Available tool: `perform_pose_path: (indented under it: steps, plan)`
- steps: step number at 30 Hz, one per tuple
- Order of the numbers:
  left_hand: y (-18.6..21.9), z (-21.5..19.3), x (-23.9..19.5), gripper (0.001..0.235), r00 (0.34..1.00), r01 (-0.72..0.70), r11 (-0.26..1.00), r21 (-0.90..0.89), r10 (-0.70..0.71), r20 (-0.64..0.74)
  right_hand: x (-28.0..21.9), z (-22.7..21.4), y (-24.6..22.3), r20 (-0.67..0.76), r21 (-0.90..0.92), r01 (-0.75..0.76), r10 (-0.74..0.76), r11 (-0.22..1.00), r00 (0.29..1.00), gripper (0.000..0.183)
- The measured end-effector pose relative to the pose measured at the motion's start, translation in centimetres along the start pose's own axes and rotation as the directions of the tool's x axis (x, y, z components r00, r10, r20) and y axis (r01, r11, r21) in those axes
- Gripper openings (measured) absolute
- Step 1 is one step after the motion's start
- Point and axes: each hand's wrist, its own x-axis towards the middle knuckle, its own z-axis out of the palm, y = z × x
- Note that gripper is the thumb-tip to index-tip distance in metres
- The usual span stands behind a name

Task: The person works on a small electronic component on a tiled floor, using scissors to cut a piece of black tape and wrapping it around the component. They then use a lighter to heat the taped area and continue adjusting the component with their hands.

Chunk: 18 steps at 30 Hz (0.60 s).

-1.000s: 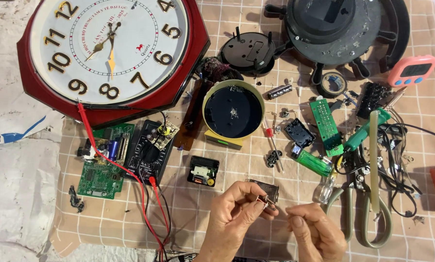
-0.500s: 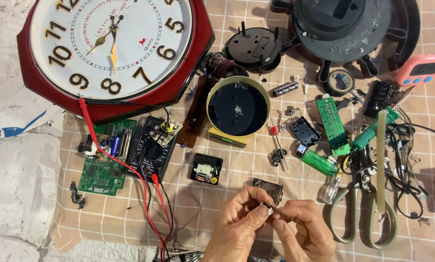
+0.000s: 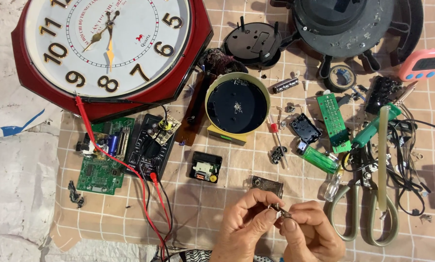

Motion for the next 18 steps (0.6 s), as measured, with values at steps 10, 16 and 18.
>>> perform_pose_path:
  steps: [10, 16, 18]
  plan:
    - [-2.0, 0.0, -0.2, 0.02, 0.999, -0.038, 0.998, -0.049, 0.037, -0.029, -0.4, 0.2, 0.1, -0.054, -0.015, 0.005, -0.006, 1.0, 0.999, 0.005]
    - [-0.9, -0.1, -0.1, 0.017, 0.995, -0.064, 0.993, 0.094, 0.071, -0.073, -0.3, -0.3, 0.8, -0.004, -0.115, 0.027, -0.028, 0.993, 1.0, 0.009]
    - [-0.2, 0.2, -0.2, 0.009, 0.969, -0.212, 0.931, 0.298, 0.239, -0.056, 0.1, -0.7, 1.3, 0.15, 0.084, -0.037, 0.024, 0.996, 0.988, 0.005]
